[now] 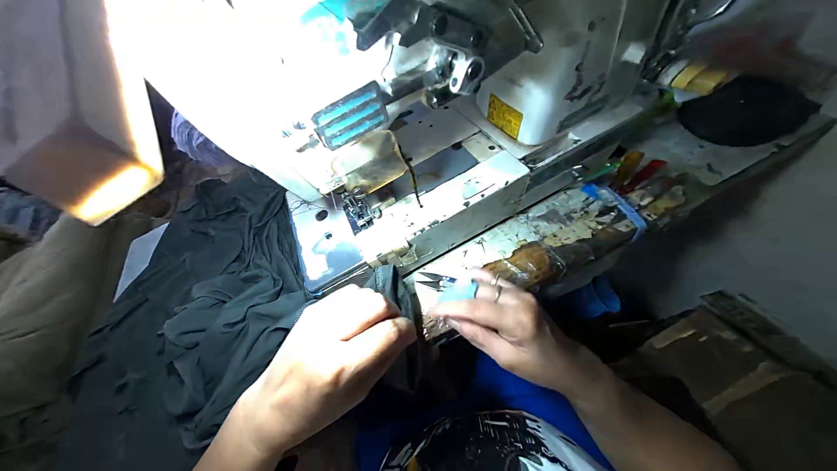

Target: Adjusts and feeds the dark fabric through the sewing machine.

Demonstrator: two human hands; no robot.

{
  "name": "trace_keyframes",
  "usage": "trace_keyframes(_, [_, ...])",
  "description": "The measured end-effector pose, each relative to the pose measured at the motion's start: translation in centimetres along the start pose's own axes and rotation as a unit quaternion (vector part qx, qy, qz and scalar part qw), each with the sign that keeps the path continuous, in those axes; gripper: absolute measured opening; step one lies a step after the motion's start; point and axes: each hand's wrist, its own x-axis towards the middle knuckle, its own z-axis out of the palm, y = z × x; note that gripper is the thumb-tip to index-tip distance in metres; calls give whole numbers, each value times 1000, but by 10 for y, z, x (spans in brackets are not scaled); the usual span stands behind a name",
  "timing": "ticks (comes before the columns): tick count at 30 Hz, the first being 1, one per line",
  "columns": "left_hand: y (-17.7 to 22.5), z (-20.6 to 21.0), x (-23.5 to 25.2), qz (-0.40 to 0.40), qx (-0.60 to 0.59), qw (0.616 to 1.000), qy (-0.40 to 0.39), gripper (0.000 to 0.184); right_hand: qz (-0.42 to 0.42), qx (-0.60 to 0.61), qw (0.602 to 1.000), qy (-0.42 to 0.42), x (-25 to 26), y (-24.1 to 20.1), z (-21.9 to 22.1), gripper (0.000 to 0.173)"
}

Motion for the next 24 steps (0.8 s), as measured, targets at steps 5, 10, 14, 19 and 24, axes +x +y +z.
trace_keyframes(5, [-6, 2, -5, -37, -42, 998, 1, 18, 122, -219, 963, -98, -12, 23, 28, 41])
trace_keyframes(10, [-4, 3, 0, -96, 15, 995, 12, 19, 76, -217, 973, -4, -17, 41, 42, 32])
trace_keyframes(14, [-5, 8, -1, -117, 12, 992, 39, 20, 139, 61, 969, 196, -11, 33, 32, 34])
trace_keyframes(19, [11, 14, 2, -113, -56, 991, 48, 21, 94, 155, 968, 172, 21, 5, 28, 30])
trace_keyframes(24, [-23, 15, 5, -312, 71, 918, 233, 33, 94, 212, 954, 189, 37, 2, 42, 31])
